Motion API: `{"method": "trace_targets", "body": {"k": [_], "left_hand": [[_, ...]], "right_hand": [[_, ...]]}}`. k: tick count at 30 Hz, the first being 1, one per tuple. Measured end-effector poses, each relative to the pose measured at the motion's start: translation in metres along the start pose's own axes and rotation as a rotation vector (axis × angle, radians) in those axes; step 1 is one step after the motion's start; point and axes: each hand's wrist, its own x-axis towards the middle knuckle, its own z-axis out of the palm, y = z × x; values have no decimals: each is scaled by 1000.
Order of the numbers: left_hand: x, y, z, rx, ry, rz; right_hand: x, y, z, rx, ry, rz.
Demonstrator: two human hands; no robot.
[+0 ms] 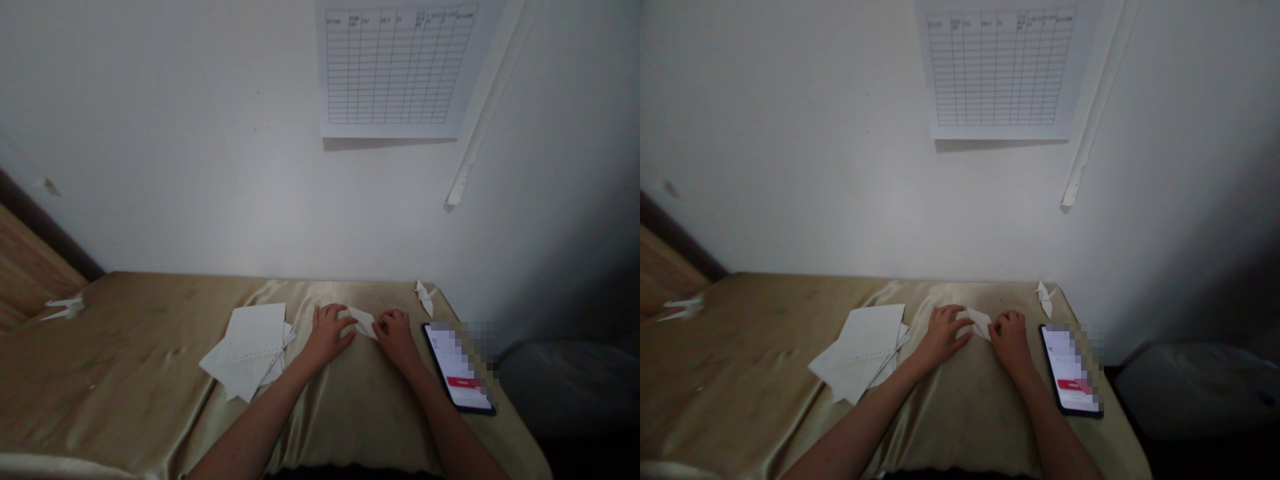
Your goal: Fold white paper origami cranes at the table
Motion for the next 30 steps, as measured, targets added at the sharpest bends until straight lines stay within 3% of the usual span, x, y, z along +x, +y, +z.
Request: {"method": "trace_targets", "body": {"k": [9,20,27,30], "left_hand": [[-2,0,5,49,-67,-30],[-3,4,7,46,-74,-79],[-2,4,6,38,-123,-88],[-1,1,6,24,-112,-86]], "right_hand": [[0,6,5,31,71,-67],[-8,-13,-3,115,-138,-167],[-1,-1,-4,67,8,-100],[0,1,-4,64,-12,-120]]}}
